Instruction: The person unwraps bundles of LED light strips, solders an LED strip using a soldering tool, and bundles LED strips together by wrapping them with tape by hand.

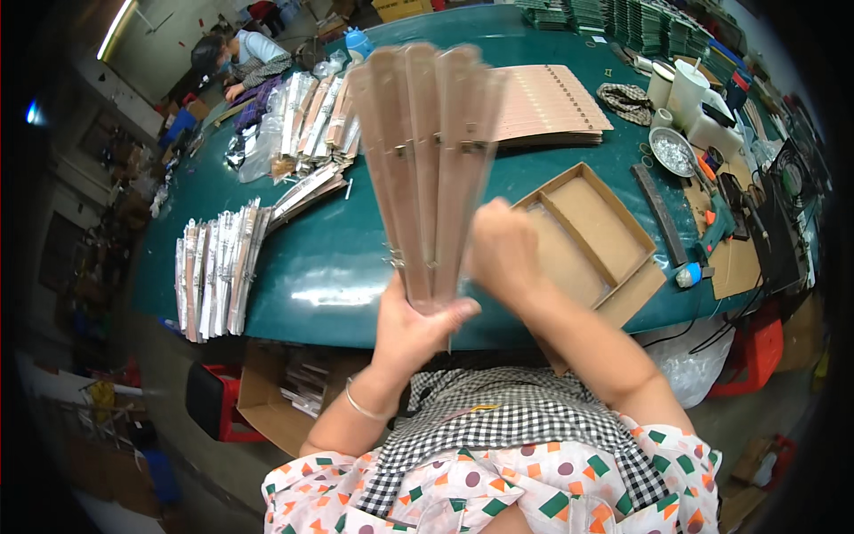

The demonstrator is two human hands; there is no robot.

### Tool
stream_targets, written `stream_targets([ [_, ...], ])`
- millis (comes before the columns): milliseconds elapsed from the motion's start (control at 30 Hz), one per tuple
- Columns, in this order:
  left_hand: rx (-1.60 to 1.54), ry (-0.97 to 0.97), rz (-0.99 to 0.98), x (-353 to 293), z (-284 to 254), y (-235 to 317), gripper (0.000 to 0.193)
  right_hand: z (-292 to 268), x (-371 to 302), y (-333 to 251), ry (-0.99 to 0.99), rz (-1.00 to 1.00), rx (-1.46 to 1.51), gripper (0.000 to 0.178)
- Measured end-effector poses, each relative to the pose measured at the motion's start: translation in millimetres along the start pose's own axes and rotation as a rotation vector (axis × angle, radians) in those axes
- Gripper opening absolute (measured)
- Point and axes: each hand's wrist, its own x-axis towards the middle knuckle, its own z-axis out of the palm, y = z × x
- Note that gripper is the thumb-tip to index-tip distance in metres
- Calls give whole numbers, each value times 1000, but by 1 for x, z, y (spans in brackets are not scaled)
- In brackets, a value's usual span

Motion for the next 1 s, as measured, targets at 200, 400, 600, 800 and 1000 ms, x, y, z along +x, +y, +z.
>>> stream_targets([
  [200,368,54,210,-4,-59,15,78,-35,8,11,-44,116,509,19],
  [400,996,310,138,3,-115,-8,81,-27,-12,20,-224,417,1299,12],
  [600,1264,214,-38,-18,-161,-32,84,-25,-23,17,-223,553,1545,10],
  [800,1366,194,328,-24,-147,-17,70,-15,-29,4,-109,496,1548,11],
  [1000,447,25,553,5,-35,-6,30,-2,-38,-15,-12,218,1268,14],
])
